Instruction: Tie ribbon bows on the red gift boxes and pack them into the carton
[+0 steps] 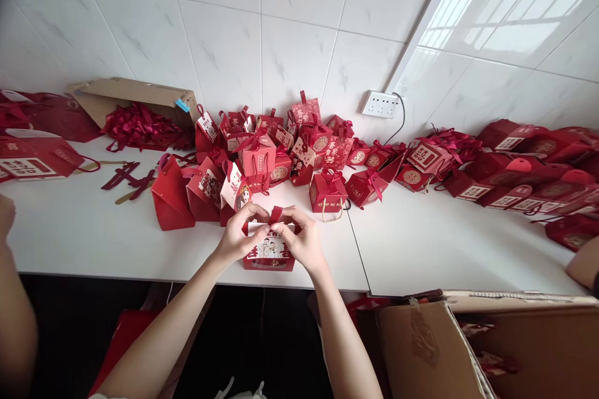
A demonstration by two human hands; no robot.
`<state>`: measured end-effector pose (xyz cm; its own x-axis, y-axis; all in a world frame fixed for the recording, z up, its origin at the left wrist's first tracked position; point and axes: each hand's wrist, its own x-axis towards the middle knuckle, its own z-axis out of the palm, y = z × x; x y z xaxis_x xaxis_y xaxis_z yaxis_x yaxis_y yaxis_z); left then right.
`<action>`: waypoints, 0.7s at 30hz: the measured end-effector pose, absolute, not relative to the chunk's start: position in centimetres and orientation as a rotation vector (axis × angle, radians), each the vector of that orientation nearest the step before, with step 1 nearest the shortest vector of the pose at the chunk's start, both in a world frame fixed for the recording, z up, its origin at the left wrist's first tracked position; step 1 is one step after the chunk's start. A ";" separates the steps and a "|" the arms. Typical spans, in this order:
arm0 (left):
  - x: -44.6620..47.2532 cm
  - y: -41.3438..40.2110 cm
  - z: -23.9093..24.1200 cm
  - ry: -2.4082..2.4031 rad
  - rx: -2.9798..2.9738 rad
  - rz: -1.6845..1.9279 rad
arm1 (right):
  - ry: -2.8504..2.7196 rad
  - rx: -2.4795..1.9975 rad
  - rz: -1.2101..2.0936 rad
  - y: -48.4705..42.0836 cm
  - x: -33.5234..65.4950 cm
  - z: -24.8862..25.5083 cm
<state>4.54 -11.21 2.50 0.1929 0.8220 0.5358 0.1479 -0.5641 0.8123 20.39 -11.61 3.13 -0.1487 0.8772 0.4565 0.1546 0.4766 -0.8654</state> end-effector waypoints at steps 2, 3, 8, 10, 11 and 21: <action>4.5 -11.2 2.5 0.888 1.863 1.393 | -1.708 -0.928 0.779 -11.8 20.9 3.0; 4.5 -11.2 2.5 0.881 1.863 1.391 | -1.738 -0.940 0.754 -12.0 21.1 2.9; 4.3 -11.2 2.3 0.845 1.875 1.422 | -1.789 -0.938 0.651 -12.2 21.2 2.4; 4.4 -11.1 2.2 0.845 1.904 1.442 | -1.789 -0.918 0.626 -12.1 21.0 2.3; 4.4 -11.1 2.2 0.852 1.920 1.455 | -1.787 -0.913 0.619 -12.0 21.0 2.2; 3.3 -11.4 0.4 0.845 1.882 1.378 | -1.739 -0.952 0.732 -12.3 21.9 1.4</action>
